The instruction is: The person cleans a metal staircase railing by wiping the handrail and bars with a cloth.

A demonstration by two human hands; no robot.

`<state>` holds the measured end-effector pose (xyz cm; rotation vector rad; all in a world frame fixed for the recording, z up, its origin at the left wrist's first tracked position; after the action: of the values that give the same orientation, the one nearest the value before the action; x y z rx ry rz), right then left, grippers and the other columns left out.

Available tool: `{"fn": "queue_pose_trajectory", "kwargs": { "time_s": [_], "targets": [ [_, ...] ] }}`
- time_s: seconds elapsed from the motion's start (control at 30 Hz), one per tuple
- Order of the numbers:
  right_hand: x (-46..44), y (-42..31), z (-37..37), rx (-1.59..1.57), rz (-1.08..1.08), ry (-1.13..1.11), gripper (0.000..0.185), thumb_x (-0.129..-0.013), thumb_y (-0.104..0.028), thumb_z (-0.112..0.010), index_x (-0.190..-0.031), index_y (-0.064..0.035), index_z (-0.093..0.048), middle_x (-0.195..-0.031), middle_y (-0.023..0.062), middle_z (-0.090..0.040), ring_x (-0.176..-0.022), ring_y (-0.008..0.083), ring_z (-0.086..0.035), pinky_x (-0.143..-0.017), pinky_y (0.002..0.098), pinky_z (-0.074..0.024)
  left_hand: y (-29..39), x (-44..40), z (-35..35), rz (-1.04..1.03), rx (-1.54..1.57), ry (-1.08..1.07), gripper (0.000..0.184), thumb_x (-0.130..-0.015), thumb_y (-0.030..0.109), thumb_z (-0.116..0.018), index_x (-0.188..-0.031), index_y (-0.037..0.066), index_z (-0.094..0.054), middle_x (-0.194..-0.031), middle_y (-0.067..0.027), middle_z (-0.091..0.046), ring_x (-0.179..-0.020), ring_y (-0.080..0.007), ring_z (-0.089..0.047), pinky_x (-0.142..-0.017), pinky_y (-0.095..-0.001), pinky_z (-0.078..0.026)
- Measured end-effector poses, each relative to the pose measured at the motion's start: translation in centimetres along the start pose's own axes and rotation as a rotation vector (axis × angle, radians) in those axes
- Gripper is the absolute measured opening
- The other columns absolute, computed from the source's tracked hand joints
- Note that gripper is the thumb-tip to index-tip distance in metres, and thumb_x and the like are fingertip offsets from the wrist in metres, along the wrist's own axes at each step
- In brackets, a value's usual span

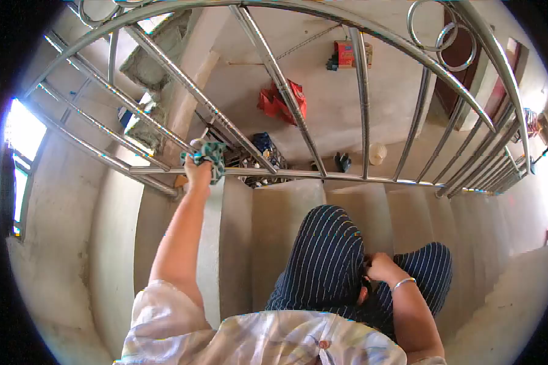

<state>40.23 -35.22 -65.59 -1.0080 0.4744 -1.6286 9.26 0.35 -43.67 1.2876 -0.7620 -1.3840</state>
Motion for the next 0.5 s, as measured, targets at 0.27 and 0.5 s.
{"fn": "queue_pose_trajectory", "kwargs": {
  "time_s": [0.27, 0.5],
  "targets": [
    [-0.4, 0.7, -0.7, -0.037, -0.065, -0.119, 0.032, -0.066, -0.013, -0.055, -0.096, -0.0008, -0.057, -0.092, 0.0236, -0.057, -0.088, 0.0383, -0.055, -0.075, 0.0403, -0.0445, 26.8, -9.9, 8.2, -0.595, 0.137, 0.184, 0.036, -0.070, 0.013, -0.065, -0.102, 0.001, -0.052, -0.086, -0.0076, -0.057, -0.074, -0.0150, -0.053, -0.064, -0.0288, -0.044],
    [-0.5, -0.3, -0.2, 0.001, -0.087, -0.104, 0.033, -0.067, -0.013, -0.056, -0.098, -0.0003, -0.057, -0.096, 0.0229, -0.057, -0.093, 0.0358, -0.054, -0.078, 0.0384, -0.0434, 31.8, -11.4, 8.2, -0.585, 0.191, 0.237, 0.038, -0.072, 0.013, -0.065, -0.104, -0.003, -0.052, -0.096, -0.0126, -0.057, -0.080, -0.0187, -0.057, -0.065, -0.0322, -0.048]
  ]
}}
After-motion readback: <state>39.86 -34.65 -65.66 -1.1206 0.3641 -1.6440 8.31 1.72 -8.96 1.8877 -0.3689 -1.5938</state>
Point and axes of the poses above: each hand's wrist, its own x-axis away from the middle knuckle, its own z-axis out of the back of the hand, y = z × x, the point moved 8 cm from there along -x, towards the middle knuckle
